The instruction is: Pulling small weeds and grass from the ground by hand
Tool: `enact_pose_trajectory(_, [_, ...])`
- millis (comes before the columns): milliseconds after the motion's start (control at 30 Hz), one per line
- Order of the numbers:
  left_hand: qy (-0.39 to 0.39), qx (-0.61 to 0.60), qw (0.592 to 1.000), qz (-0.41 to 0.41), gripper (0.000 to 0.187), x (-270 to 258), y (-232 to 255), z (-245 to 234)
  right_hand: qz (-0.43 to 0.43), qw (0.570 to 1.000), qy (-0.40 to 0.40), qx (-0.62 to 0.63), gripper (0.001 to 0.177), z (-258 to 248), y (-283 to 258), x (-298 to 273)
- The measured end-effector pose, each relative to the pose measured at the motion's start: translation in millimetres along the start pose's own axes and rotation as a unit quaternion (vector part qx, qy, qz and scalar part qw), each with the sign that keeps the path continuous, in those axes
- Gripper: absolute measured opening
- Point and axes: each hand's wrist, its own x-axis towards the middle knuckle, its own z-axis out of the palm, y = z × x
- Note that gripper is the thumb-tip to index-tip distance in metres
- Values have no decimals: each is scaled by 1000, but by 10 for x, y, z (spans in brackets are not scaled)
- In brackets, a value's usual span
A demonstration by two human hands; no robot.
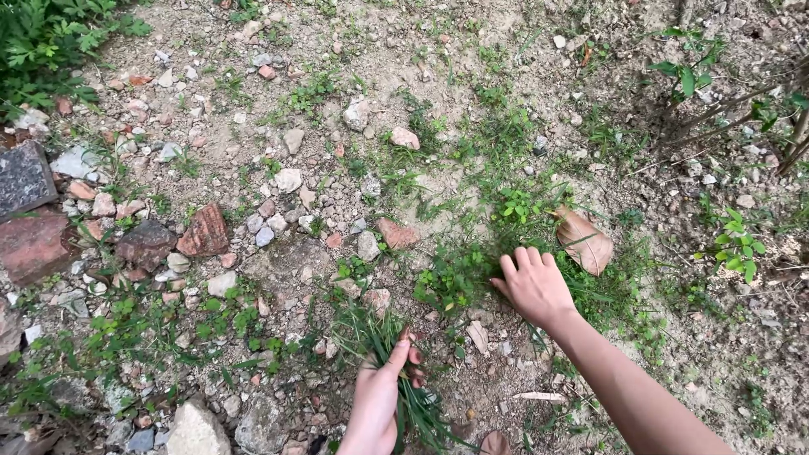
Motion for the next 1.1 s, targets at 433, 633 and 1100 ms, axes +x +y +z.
enact_pose_trajectory(433, [7,5,1000,26,17,314,-237,-215,129,980,-128,74,56,-40,-85,186])
enact_pose_trajectory(633, [9,-8,1000,5,15,242,-211,-198,78,981,-169,54,22,142,-9,169])
enact_pose_trajectory(1100, [-5,-13,1000,24,12,168,-187,-147,95,979,-77,162,27,278,-89,-62])
